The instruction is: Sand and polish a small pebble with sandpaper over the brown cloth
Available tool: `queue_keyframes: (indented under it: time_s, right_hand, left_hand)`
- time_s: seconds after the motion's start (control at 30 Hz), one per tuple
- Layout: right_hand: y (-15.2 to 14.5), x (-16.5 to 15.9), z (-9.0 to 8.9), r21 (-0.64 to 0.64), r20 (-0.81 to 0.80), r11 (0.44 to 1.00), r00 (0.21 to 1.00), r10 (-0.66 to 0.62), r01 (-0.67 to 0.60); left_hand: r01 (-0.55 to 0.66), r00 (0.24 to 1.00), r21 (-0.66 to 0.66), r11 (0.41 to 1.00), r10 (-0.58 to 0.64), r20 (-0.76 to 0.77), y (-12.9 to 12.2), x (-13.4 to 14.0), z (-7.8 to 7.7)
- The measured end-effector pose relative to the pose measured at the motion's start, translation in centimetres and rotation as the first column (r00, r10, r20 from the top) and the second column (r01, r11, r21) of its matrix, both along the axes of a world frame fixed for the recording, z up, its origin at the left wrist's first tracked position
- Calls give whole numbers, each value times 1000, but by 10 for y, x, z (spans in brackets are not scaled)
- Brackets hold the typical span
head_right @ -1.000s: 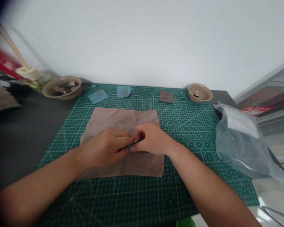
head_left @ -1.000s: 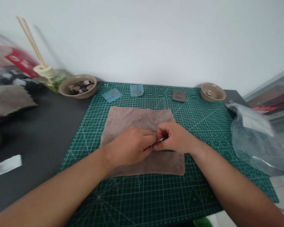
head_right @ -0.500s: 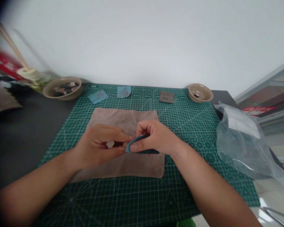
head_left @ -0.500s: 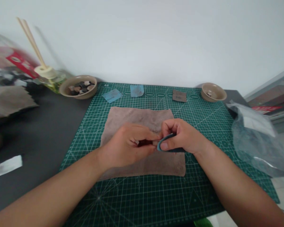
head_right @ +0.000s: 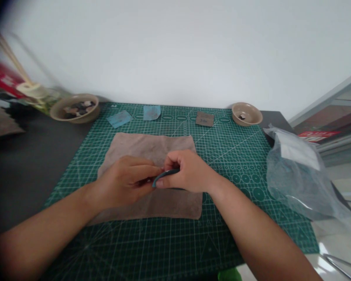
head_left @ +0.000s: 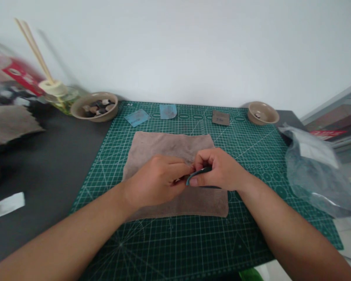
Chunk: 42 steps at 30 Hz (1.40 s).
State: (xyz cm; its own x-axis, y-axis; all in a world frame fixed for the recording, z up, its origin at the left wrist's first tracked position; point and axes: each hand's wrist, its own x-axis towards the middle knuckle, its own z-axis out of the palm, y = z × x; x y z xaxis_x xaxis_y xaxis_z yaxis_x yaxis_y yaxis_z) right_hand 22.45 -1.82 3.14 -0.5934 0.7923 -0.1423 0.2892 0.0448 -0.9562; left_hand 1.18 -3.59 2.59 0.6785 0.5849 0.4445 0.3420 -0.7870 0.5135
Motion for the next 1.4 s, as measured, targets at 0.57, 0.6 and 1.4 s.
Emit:
queue_keyframes:
  time_s: [0.57,0.6,1.4]
  right_hand:
    - [1,-5,-4,20,129,999,991,-45,43]
    - [1,-3,-3,-58,52,998,998,-36,39]
    - [-3,-4,-2,-43,44,996,996,-75,77]
  left_hand:
    - [-31,980,44,999,39,-195,-3,2,-1]
    - [-30,993,3,1000,30,-113,-4,2,1]
    - [-25,998,-9,1000,24,-54,-1,0,-2]
